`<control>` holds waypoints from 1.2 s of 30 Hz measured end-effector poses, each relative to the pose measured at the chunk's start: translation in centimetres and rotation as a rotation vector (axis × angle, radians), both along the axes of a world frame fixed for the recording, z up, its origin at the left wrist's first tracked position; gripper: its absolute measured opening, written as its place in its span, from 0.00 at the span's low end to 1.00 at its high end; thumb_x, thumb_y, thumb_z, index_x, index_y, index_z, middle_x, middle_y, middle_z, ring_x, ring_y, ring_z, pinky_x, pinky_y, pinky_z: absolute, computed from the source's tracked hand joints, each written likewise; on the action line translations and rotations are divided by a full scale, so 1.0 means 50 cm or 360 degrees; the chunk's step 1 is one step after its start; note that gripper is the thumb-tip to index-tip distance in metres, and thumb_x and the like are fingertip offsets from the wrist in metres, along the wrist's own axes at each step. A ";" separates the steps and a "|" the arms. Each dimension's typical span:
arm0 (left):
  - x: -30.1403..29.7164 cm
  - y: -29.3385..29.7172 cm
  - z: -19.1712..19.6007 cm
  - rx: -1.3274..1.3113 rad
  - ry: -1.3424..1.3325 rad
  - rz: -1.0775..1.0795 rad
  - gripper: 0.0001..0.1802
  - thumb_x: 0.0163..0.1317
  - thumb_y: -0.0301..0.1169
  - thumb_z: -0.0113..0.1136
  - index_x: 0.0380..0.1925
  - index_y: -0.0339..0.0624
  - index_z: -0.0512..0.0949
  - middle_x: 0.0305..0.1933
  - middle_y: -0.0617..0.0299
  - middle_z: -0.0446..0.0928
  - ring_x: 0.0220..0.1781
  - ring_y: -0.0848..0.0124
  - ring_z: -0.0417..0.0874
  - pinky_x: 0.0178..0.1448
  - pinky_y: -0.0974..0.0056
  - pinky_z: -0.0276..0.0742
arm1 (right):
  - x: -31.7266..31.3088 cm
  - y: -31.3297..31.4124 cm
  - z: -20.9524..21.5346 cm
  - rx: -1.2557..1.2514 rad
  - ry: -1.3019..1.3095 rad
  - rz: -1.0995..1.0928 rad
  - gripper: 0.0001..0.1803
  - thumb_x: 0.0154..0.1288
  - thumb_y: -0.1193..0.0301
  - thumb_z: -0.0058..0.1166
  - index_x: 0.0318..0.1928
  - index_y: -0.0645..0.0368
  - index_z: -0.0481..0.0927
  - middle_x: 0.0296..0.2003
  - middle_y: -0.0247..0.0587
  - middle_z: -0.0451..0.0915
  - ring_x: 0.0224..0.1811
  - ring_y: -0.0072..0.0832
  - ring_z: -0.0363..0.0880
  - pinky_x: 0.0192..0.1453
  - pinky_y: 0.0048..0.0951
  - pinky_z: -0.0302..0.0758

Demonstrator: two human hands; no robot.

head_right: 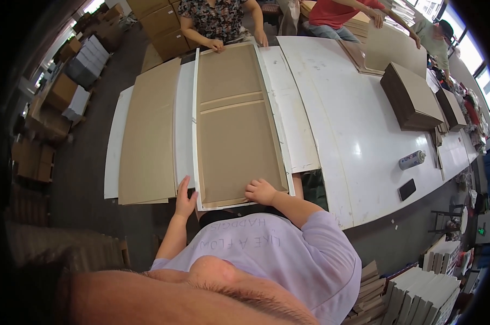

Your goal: The person repeatedly places a cardboard sheet onto a blue panel, presses the edges down, and lifts the sheet back up.

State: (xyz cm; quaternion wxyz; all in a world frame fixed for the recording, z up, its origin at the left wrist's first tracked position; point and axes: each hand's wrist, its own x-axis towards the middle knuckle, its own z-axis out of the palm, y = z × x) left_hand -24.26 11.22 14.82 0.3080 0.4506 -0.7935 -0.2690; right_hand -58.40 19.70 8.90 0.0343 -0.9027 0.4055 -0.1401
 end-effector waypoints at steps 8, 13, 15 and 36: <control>0.024 0.017 0.061 0.0095 -0.0962 -0.0421 0.53 0.41 0.45 0.75 0.69 0.55 0.59 0.73 0.55 0.55 0.74 0.54 0.56 0.73 0.51 0.56 | 0.020 -0.005 0.065 0.0282 0.0147 -0.0023 0.09 0.60 0.58 0.53 0.36 0.46 0.76 0.38 0.31 0.73 0.48 0.32 0.73 0.48 0.37 0.69; 0.014 0.005 0.047 0.0075 -0.0880 -0.0427 0.53 0.41 0.45 0.75 0.69 0.53 0.59 0.72 0.54 0.56 0.73 0.53 0.56 0.73 0.51 0.56 | 0.015 0.011 0.007 0.0120 0.0262 0.0160 0.09 0.59 0.57 0.54 0.36 0.44 0.77 0.40 0.31 0.73 0.48 0.32 0.73 0.49 0.36 0.68; 0.015 0.007 0.048 0.0092 -0.0853 -0.0451 0.53 0.41 0.45 0.75 0.69 0.53 0.59 0.72 0.54 0.56 0.73 0.53 0.56 0.73 0.51 0.56 | 0.006 0.011 -0.013 0.0194 0.0214 0.0042 0.09 0.59 0.56 0.54 0.36 0.43 0.78 0.41 0.32 0.73 0.48 0.33 0.72 0.50 0.35 0.68; 0.029 -0.070 0.122 -0.0160 -0.0175 -0.0157 0.27 0.42 0.16 0.64 0.46 0.48 0.80 0.57 0.57 0.74 0.52 0.57 0.78 0.52 0.58 0.76 | -0.015 -0.071 0.344 0.0124 -0.0350 -0.0021 0.11 0.63 0.70 0.45 0.45 0.49 0.74 0.36 0.38 0.78 0.43 0.37 0.79 0.45 0.42 0.76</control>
